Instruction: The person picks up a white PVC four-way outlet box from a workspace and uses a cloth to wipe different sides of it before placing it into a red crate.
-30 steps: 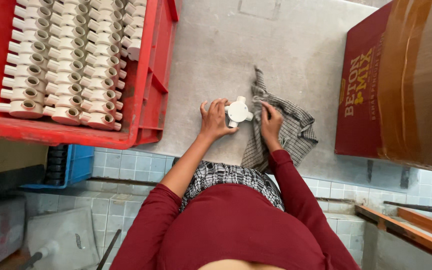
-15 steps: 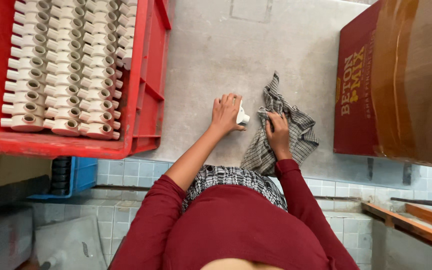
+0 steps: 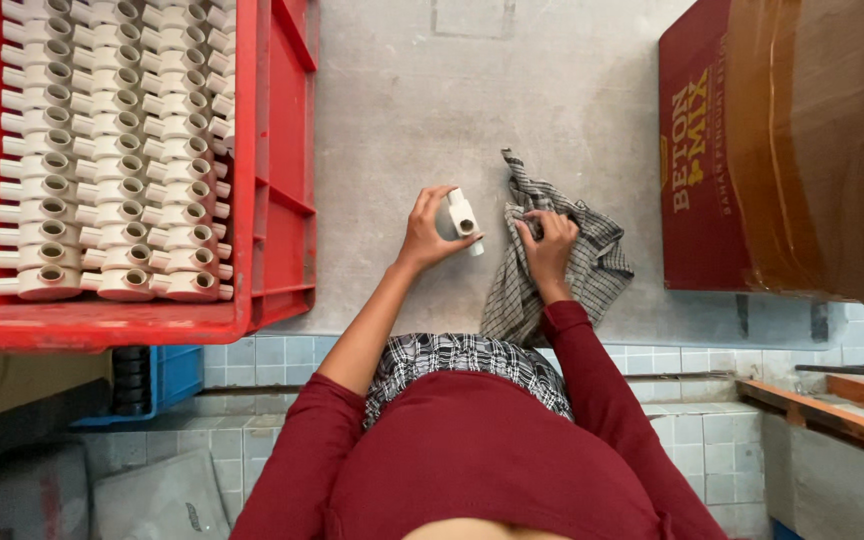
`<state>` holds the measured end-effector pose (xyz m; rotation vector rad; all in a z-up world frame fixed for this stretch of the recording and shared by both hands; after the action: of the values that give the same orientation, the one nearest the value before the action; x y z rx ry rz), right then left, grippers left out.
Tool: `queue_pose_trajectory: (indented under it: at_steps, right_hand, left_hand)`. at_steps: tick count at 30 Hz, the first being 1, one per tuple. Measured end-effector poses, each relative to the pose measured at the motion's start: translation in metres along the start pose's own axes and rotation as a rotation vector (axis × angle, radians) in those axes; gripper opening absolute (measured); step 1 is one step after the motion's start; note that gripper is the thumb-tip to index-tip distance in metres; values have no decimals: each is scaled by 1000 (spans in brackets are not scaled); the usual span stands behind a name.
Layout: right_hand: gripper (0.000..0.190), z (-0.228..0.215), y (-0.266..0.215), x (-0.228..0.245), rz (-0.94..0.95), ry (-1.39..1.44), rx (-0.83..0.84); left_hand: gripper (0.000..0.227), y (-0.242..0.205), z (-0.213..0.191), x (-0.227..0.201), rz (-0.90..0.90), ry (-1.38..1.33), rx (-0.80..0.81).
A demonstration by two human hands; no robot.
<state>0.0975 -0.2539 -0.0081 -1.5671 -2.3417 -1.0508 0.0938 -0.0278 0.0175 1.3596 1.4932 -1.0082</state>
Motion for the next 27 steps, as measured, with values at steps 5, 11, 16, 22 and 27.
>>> queue_pose_trajectory:
  at_steps: [5, 11, 16, 22, 27]
  right_hand:
    - [19, 10, 16, 42, -43, -53, 9]
    - [9, 30, 31, 80, -114, 350, 27]
    - [7, 33, 32, 93, -149, 314, 68]
    - [9, 35, 33, 112, -273, 237, 88]
    - [13, 33, 36, 139, -580, 306, 281]
  left_hand:
    - [86, -18, -29, 2, 42, 240, -19]
    - [89, -22, -41, 28, -12, 320, -13]
    - [86, -27, -38, 46, -29, 325, 17]
    - [92, -27, -32, 48, 22, 402, 22]
    - [93, -26, -28, 64, 40, 429, 22]
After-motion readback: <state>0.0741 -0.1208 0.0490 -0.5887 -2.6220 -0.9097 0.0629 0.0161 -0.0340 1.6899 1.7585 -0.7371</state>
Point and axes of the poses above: each hand's wrist, its own y-axis towards the middle knuckle, its own z-axis out of the palm, x = y × z, the point moved 7 cm from there along y, towards the middle knuckle, and after that the axes turned 13 degrees about -z, right-handed, at the moved point
